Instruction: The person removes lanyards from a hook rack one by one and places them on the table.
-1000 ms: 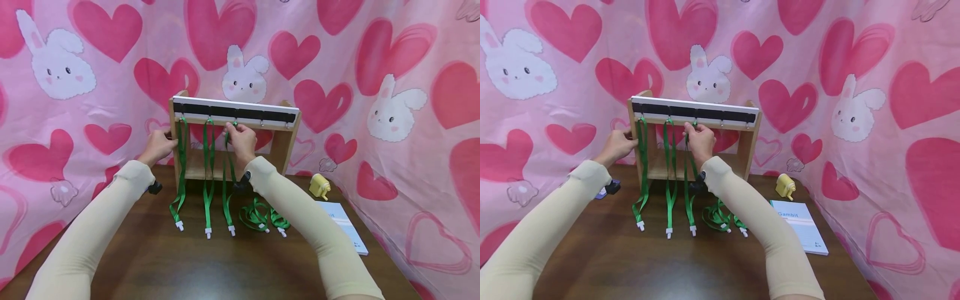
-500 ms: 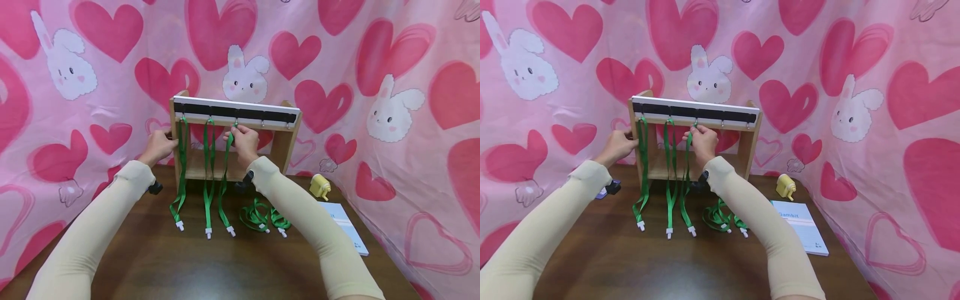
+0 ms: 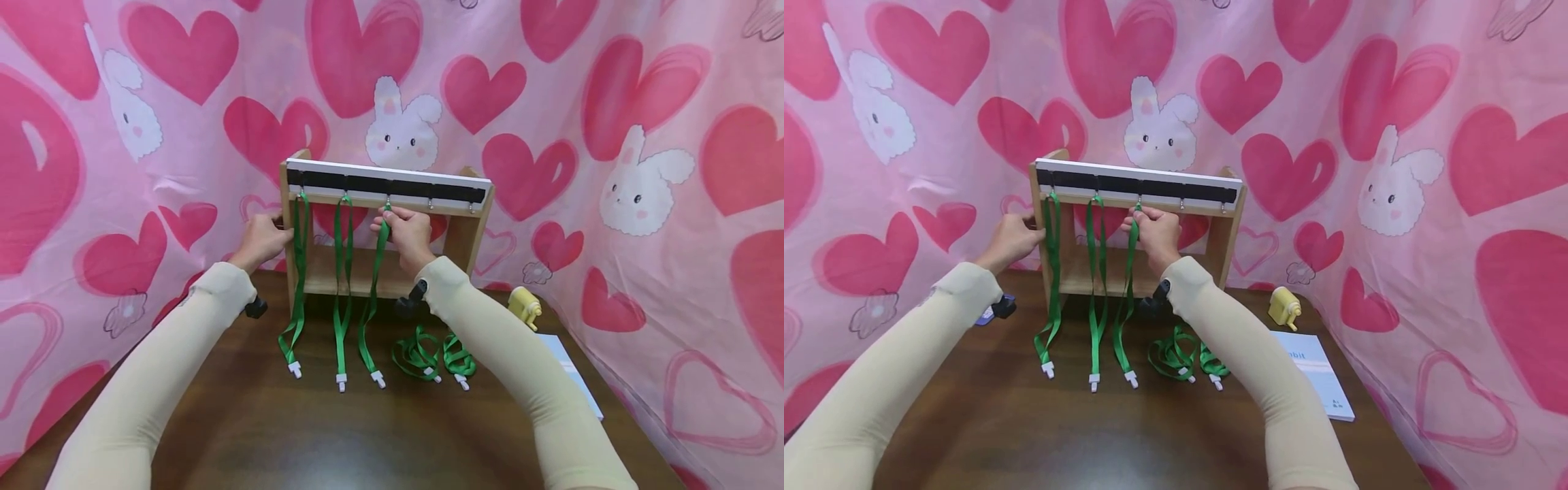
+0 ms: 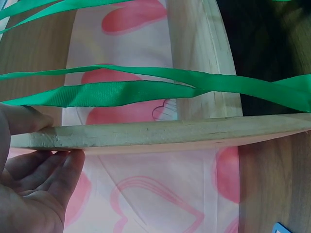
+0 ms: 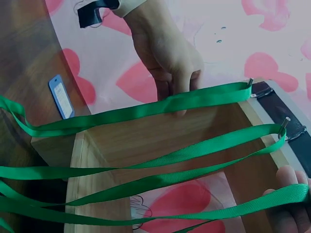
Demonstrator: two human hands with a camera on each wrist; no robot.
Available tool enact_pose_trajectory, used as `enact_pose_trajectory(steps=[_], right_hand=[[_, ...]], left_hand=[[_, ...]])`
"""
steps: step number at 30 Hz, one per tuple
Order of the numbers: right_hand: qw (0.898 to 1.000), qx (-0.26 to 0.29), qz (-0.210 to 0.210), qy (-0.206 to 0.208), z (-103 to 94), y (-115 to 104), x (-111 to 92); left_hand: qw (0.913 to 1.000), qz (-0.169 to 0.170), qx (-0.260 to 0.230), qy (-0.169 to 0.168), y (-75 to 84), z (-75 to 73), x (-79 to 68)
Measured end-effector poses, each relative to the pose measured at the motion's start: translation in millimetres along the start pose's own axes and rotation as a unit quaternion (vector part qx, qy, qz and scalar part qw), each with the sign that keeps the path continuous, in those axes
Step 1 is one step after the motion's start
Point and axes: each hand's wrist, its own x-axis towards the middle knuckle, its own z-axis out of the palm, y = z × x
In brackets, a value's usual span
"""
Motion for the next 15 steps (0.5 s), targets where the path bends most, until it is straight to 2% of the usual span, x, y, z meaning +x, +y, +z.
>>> enact_pose_trajectory(steps=[7, 15], right_hand=[[1.0, 0.01, -0.012, -0.009, -2.9, -3.4, -2.8], [0.997, -0.037, -0.065, -0.013, -8.7, -0.3, -9.6]], left_hand=[[1.0, 0.002, 0.004, 0.0, 1.4, -1.2, 1.2], [0.9998, 0.012, 0.017, 0.007, 1.5, 0.4, 0.1]])
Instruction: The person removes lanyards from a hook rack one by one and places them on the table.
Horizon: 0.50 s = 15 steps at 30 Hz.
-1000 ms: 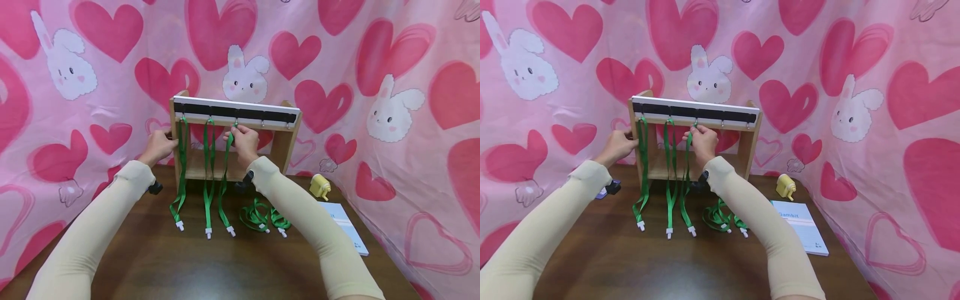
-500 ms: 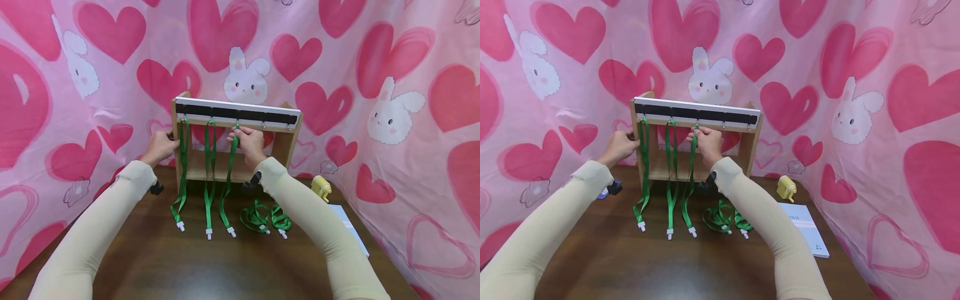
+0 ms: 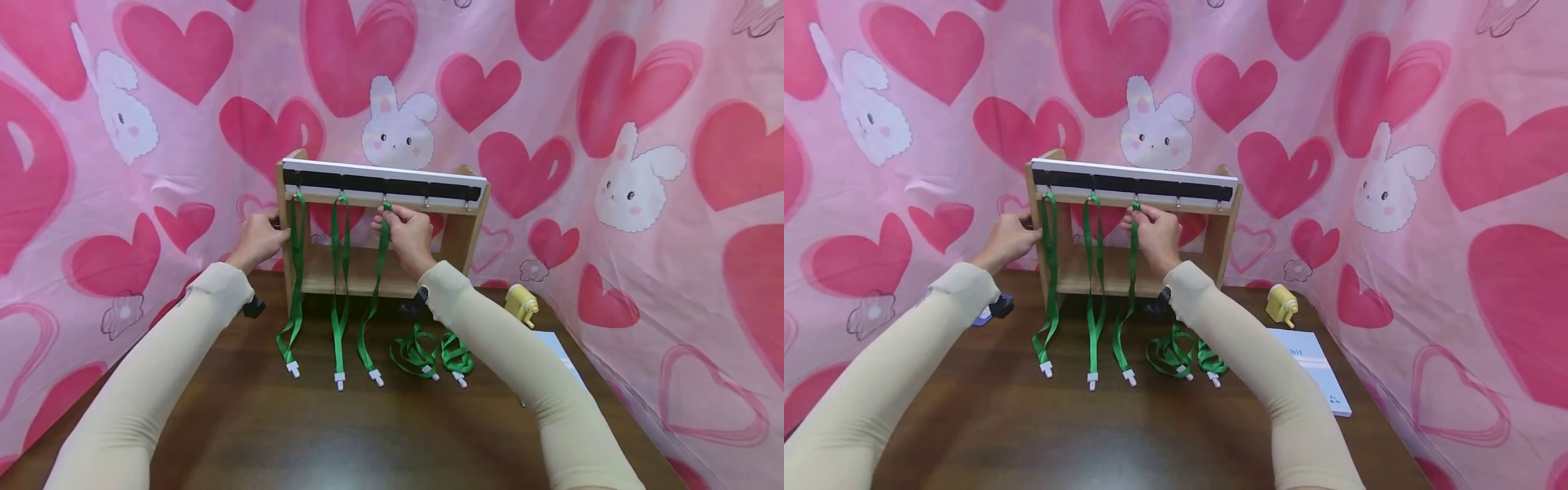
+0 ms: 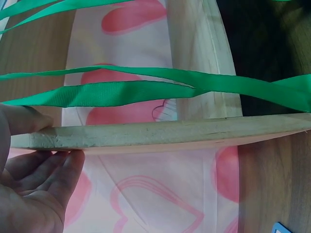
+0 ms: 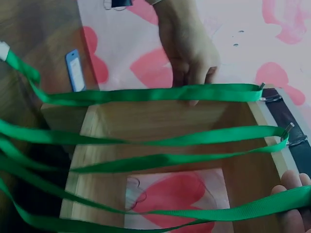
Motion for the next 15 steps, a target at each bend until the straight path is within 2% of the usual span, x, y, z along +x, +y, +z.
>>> enact_pose_trajectory(steps=[5, 10, 15], right_hand=[[0.998, -0.059, -0.027, -0.006, -10.1, 8, -1], [0.991, -0.122, -0.057, -0.012, -20.5, 20, -6], [0.983, -0.159, -0.089, -0.027, -28.6, 27, -14]], left_hand=[[0.9999, -0.004, -0.012, -0.011, 0.0, -0.4, -0.2], [0.9999, -0.001, -0.009, -0.009, -0.3, -1.6, 0.3], [0.9999, 0.0, -0.013, -0.01, -0.5, -1.7, -0.9]])
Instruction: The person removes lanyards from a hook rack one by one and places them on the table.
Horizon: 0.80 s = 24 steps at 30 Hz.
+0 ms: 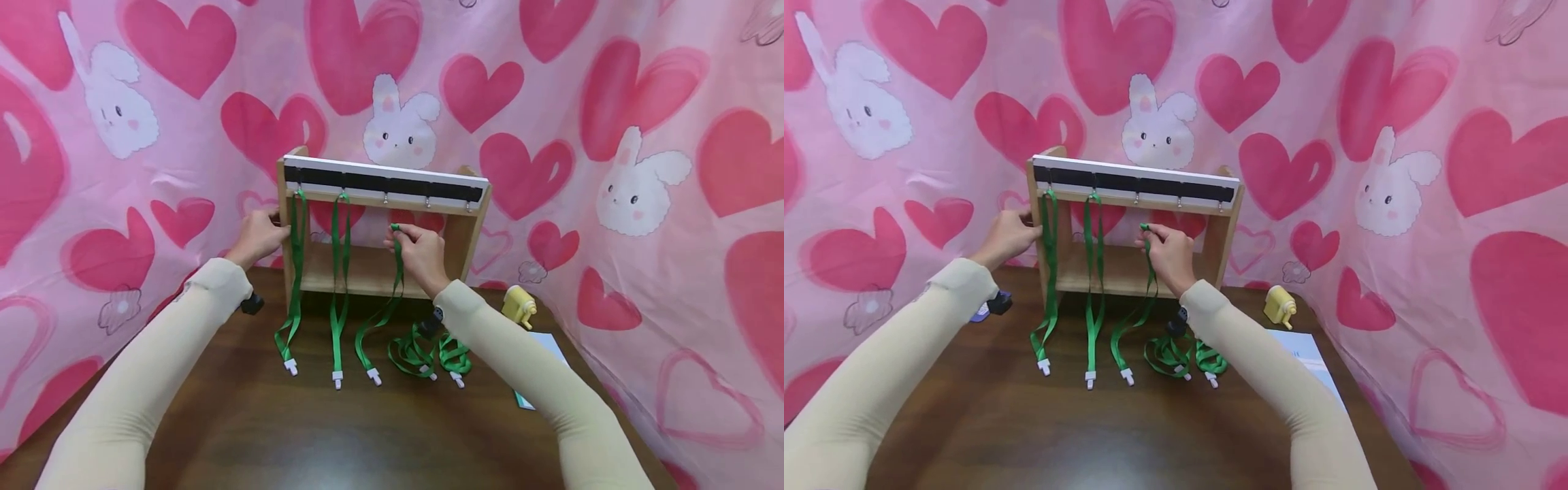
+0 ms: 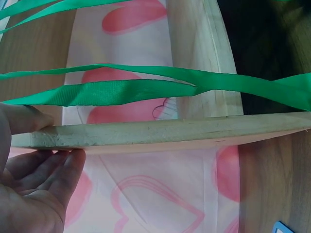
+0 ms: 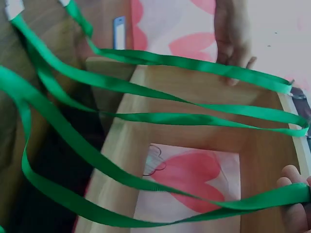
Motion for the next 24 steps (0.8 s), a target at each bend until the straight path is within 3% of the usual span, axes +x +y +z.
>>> enact_pose_trajectory(steps=[8, 19, 24], right_hand=[[0.999, -0.024, -0.02, -0.039, -6.4, 0, -17], [0.991, 0.041, 0.064, -0.106, -3.9, -10, -47], [0.977, 0.121, 0.114, -0.134, 4.4, -1, -63]], left_hand=[[1.0, 0.002, -0.004, 0.005, 2.0, -1.9, 2.7], [0.9999, 0.006, 0.012, 0.008, 2.9, -3.1, 3.0], [0.9998, 0.005, 0.02, 0.003, 1.5, 0.0, 1.0]])
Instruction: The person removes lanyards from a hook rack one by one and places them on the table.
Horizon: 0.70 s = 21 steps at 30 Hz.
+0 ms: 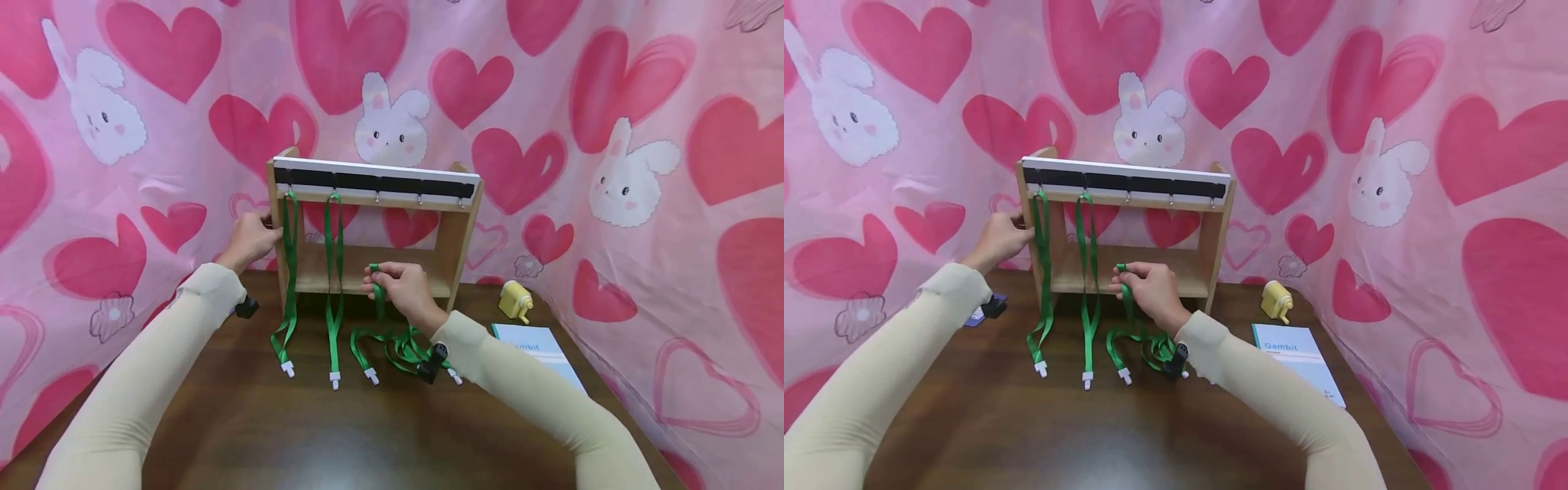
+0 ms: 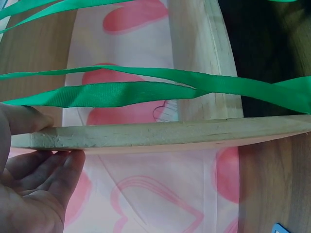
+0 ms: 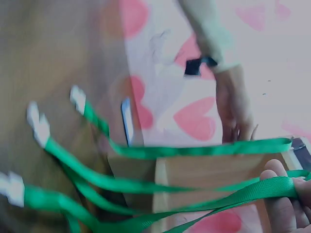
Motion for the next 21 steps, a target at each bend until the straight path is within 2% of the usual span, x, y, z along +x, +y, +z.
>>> enact_pose_trajectory(steps=[3, 11, 17, 21], right_hand=[[0.999, 0.043, 0.024, -0.011, 6.0, 9, -4], [0.995, 0.064, 0.078, -0.016, 16.1, 28, -11], [0.995, 0.062, 0.076, -0.001, 18.2, 43, -7], [0.997, 0.039, 0.069, 0.019, 18.7, 54, -2]], left_hand=[[1.0, 0.002, 0.0, 0.005, -1.5, 0.6, -0.8], [1.0, 0.001, 0.001, 0.009, -2.4, -2.4, -1.4], [0.9997, 0.016, 0.01, 0.014, -1.9, -1.9, 1.1], [0.9997, 0.017, 0.014, 0.013, -1.3, -1.4, 1.3]])
